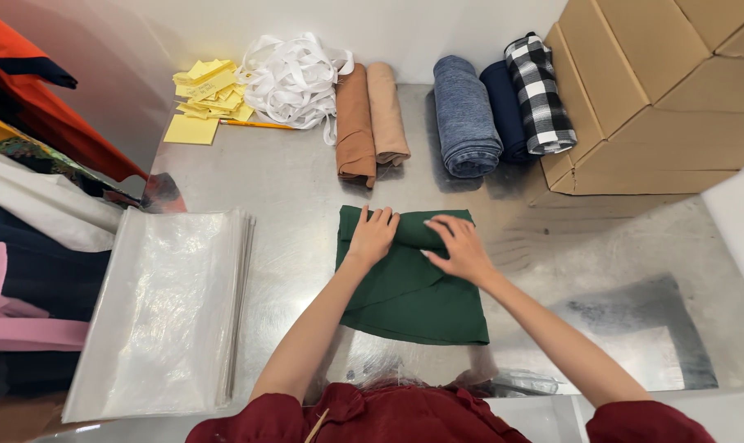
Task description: The person takes several garments, including brown and green shirts, from a clothing rack. They fold each item by hand on a metal table, rolling them into compact bundles and stacking them neatly. The process is repeated for multiple pieces of clothing.
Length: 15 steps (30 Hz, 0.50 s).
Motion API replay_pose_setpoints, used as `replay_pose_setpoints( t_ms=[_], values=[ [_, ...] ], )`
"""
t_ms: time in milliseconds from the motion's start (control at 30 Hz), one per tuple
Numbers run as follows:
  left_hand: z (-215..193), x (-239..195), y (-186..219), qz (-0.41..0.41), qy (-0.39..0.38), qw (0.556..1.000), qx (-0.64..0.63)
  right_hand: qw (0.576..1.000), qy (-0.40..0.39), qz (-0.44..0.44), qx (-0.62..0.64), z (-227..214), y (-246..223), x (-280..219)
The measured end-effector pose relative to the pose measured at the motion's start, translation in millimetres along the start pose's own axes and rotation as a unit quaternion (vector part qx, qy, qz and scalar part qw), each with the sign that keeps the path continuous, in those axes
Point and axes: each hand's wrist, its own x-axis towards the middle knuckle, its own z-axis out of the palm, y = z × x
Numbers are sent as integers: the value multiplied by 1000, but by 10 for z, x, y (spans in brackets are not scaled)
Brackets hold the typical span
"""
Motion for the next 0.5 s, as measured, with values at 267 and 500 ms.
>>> replay_pose_setpoints(
  t_ms=[267, 500],
  values=[
    [-216, -647, 423, 9, 239, 971, -24, 978, -207, 24, -14, -20, 16, 447],
    [170, -787, 534, 38, 265, 960, -77, 971, -209, -30, -108, 591, -9, 733]
  ],
)
